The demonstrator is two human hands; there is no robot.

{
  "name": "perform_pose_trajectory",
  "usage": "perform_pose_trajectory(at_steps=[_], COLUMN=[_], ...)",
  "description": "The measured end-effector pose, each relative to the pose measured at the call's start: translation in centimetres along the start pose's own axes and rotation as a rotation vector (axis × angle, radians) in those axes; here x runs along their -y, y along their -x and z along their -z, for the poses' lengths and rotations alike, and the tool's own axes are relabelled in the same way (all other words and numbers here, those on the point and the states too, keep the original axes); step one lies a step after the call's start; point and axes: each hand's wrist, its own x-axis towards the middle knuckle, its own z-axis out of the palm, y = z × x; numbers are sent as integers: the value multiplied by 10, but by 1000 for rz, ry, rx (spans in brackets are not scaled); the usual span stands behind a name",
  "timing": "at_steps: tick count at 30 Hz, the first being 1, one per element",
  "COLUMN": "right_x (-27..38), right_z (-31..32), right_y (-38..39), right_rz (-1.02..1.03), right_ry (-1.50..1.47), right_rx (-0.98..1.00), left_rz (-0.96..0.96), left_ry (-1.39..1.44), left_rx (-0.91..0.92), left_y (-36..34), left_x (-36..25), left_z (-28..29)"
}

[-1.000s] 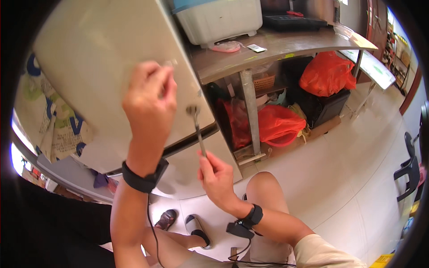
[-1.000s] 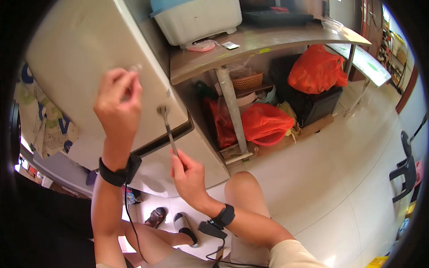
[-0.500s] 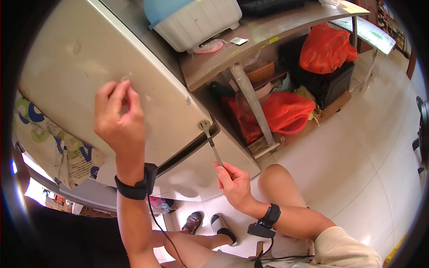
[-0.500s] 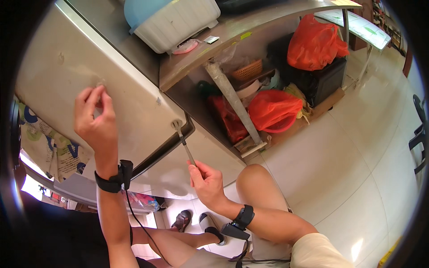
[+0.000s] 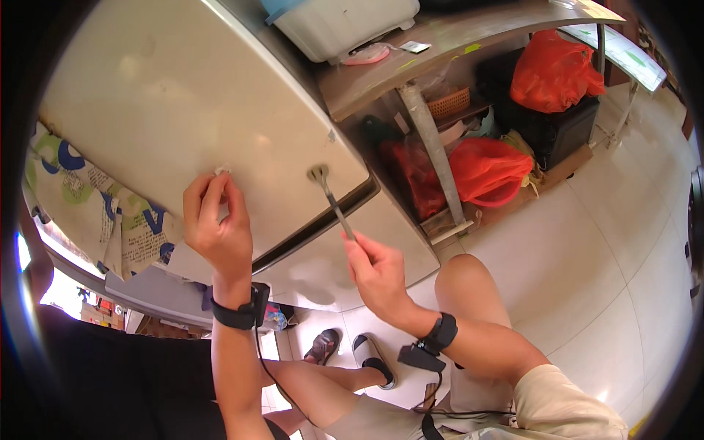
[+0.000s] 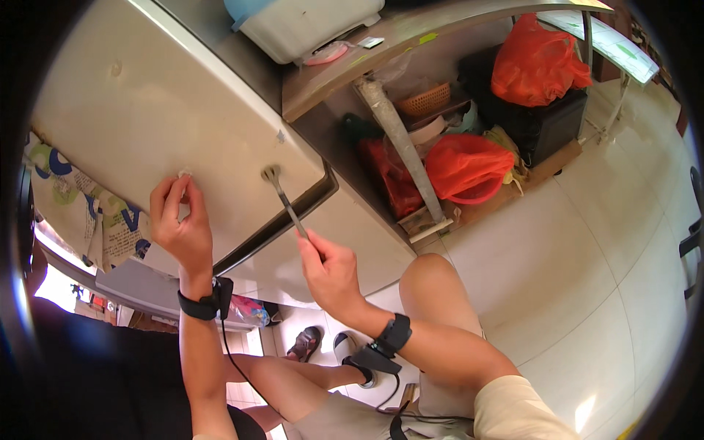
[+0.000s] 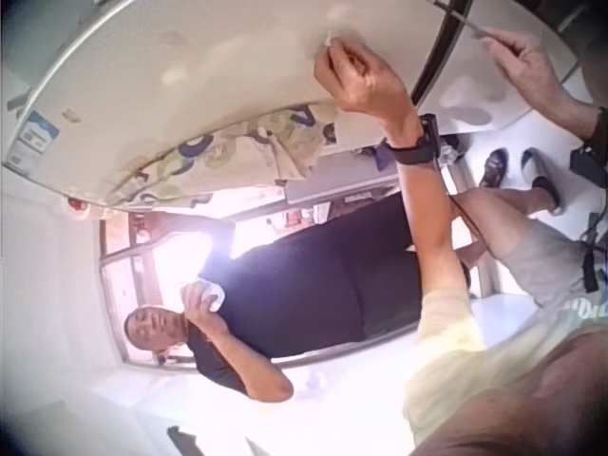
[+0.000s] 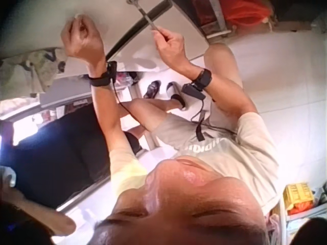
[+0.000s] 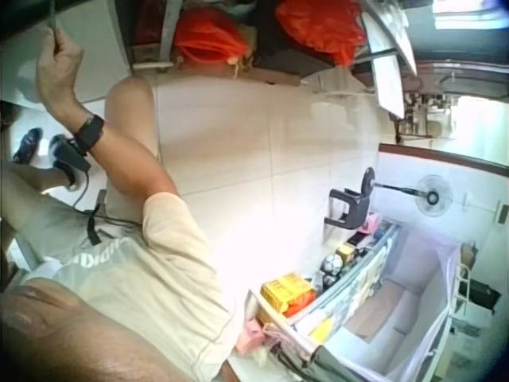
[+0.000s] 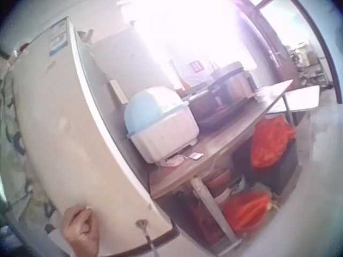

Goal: The person is using a screwdriver to fix or attach a small plastic component to a refrigerator door.

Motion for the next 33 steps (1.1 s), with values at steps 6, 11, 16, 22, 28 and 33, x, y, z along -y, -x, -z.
perform_pose_trajectory(at_steps=[6,11,16,22,28,33], right_x=[-28,-25,-34,-26,-51,-28], right_z=[3,-6,-6,-18,-4,-15], right_y=[21,7,19,12,30,10], right_rz=[-5,7,-23,-58,-101,-57], right_ry=[67,103,106,61,106,59], right_rx=[32,3,18,42,28,35], left_rz=[32,86,150,148,251,311], left_ry=[54,129,-12,52,173,173], left_rx=[25,80,-117,-37,24,-8], left_y=[56,78,41,100,137,130], left_x=[-8,-7,10,0,-10,-13], left_z=[-6,-3,6,-8,-5,-2])
